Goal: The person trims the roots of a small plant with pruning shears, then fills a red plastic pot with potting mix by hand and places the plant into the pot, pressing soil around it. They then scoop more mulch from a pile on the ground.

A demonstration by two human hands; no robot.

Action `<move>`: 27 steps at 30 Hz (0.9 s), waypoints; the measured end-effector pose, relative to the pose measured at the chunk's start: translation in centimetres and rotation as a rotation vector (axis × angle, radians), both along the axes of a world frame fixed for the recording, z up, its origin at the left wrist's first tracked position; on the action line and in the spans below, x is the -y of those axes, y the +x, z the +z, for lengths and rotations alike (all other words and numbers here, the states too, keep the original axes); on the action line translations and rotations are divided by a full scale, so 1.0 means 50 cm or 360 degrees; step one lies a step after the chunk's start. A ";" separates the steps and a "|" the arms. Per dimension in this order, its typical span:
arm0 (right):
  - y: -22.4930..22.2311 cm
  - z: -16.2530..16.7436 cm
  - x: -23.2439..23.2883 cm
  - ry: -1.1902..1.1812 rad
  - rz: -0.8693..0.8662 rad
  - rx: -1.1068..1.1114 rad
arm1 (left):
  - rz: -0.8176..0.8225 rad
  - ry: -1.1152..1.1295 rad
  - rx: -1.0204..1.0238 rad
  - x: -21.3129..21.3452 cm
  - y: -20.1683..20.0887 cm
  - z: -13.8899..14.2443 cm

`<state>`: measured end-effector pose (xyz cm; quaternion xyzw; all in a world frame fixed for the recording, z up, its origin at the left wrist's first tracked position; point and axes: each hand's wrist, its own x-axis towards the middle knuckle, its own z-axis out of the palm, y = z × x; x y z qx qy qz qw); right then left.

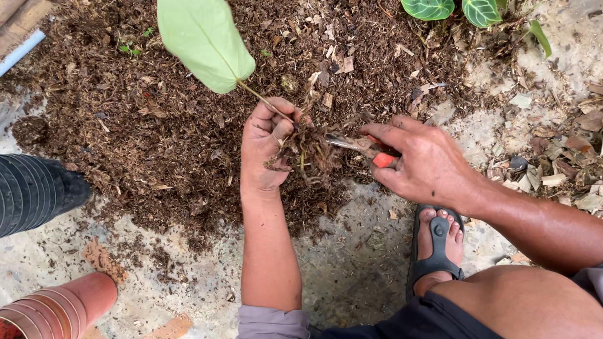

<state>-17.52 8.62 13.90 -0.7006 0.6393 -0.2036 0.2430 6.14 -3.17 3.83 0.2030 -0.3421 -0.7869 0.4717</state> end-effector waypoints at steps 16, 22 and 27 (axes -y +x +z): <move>0.002 -0.017 -0.012 -0.0173 -0.0041 0.0029 | 0.0095 -0.0273 0.0167 -0.016 -0.015 0.031; -0.011 -0.044 -0.007 -0.0100 -0.0075 0.0063 | 0.0071 -0.0271 0.0173 -0.012 -0.018 0.022; -0.021 -0.047 0.004 0.0120 -0.0145 0.0087 | 0.0094 -0.0129 -0.0042 -0.002 -0.016 0.013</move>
